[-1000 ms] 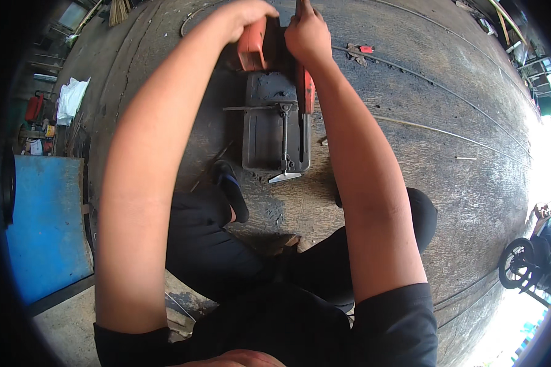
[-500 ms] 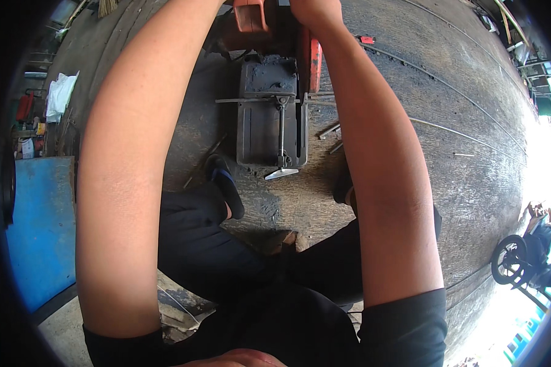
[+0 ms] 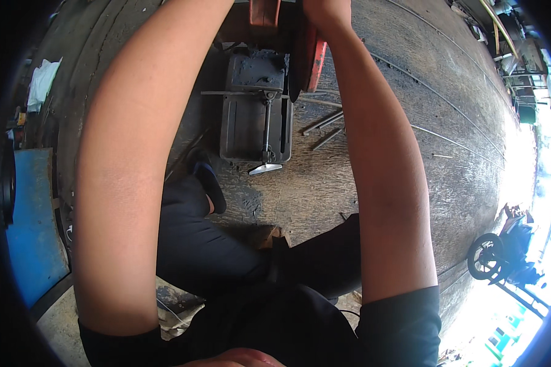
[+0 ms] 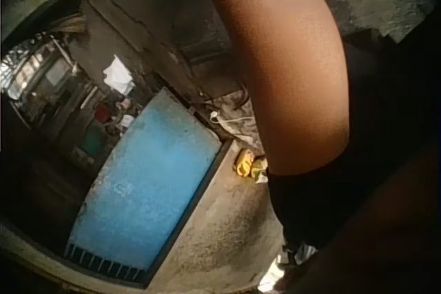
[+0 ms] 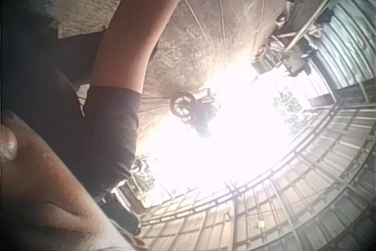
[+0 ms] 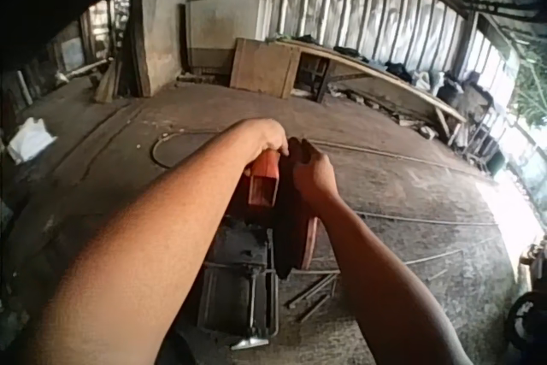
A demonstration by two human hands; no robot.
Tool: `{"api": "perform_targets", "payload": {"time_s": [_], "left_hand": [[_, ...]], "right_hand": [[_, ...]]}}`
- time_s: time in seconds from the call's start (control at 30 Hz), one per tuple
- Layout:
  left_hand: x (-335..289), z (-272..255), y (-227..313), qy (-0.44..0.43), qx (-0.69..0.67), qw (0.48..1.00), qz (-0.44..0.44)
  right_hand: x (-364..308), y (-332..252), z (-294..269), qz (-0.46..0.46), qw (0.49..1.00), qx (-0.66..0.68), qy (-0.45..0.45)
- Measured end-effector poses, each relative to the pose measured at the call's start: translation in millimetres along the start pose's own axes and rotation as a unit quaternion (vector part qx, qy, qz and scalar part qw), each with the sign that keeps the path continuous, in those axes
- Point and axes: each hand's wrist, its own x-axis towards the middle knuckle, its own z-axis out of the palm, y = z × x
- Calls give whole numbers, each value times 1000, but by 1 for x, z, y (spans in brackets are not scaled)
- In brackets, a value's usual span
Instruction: Cutting metal pipes using a chop saw and organizing the cut pieces.
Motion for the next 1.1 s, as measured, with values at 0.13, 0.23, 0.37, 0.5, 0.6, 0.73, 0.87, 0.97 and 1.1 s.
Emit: {"api": "perform_targets", "payload": {"time_s": [0.13, 0.23, 0.37, 0.5, 0.6, 0.73, 0.87, 0.97, 1.1], "left_hand": [[-13, -5, 7, -1, 43, 999, -9], [-8, -10, -4, 10, 61, 998, 1], [-4, 3, -6, 1, 72, 996, 46], [3, 17, -27, 29, 52, 996, 60], [19, 3, -34, -9, 58, 997, 57], [20, 15, -42, 27, 62, 994, 90], [13, 20, -37, 30, 70, 994, 82], [1, 18, -41, 28, 71, 995, 61], [-21, 27, -36, 75, 91, 992, 45]], "right_hand": [[2, -1, -3, 63, 998, 19, -19], [0, 1, 5, 104, 994, 0, -21], [-1, 32, 5, 9, 1000, 9, 19], [-16, 22, 5, 25, 1000, 1, -1], [-14, 8, 10, 51, 998, 21, 5], [-20, 17, 4, 33, 999, 21, 8], [-24, 24, 10, -15, 999, 35, 22], [-30, 19, 6, 73, 997, 20, 6], [-39, 15, 1, 13, 996, 83, 25]]}}
